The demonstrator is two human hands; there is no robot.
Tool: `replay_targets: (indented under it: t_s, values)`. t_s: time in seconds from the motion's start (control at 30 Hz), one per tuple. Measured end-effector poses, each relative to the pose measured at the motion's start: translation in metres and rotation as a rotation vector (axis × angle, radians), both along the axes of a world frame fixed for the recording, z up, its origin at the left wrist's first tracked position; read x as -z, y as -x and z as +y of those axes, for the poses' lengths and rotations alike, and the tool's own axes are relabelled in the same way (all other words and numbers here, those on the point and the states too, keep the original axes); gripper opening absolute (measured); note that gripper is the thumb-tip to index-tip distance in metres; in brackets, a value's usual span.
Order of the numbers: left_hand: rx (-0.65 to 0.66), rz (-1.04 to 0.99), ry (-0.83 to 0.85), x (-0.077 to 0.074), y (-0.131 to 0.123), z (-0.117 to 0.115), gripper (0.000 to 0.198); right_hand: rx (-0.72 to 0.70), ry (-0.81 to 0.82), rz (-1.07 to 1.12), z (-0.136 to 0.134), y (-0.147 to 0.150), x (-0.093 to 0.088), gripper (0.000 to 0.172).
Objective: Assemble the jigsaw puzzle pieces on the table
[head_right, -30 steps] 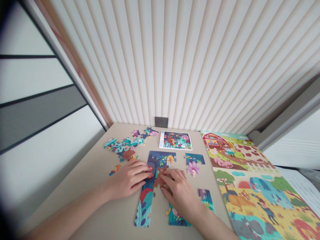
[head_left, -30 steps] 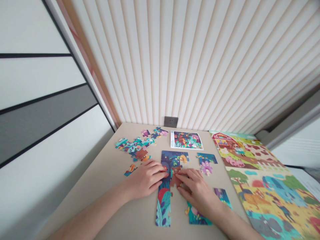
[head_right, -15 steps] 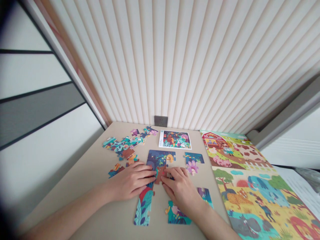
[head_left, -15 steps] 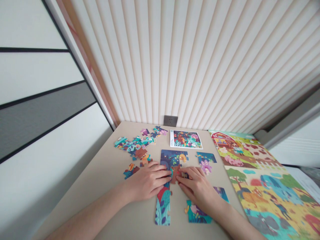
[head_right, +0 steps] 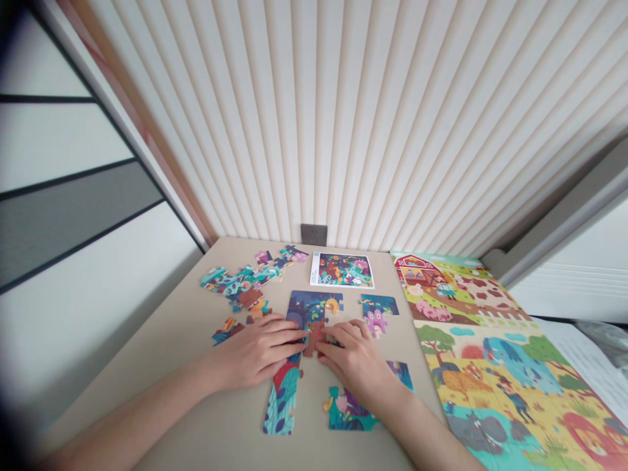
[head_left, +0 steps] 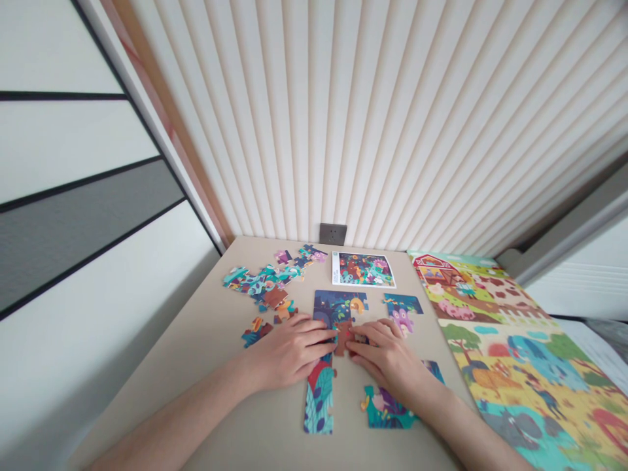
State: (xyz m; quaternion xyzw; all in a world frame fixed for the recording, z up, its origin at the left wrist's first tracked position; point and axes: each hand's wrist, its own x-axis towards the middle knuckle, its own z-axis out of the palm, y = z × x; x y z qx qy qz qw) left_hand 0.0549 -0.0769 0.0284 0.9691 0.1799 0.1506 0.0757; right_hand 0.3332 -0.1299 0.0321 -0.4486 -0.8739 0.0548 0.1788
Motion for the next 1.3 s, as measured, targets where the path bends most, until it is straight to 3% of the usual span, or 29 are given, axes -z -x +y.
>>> replay_targets:
  t_s: [0.17, 0.4, 1.07, 1.3]
  values:
    - [0.006, 0.017, 0.005, 0.000, 0.001, 0.001, 0.039, 0.108, 0.002, 0.044, 0.004, -0.015, -0.008, 0.026]
    - [0.015, 0.002, -0.028, -0.001, 0.002, 0.001, 0.040, -0.030, 0.034, 0.017, 0.002, -0.009, -0.012, 0.021]
    - [0.016, 0.054, -0.064, 0.000, 0.001, 0.001, 0.038, -0.041, -0.136, -0.086, 0.000, -0.001, 0.004, 0.020]
    - [-0.001, 0.036, -0.104, -0.003, -0.002, -0.001, 0.039, -0.050, -0.121, -0.108, -0.004, 0.005, -0.001, 0.022]
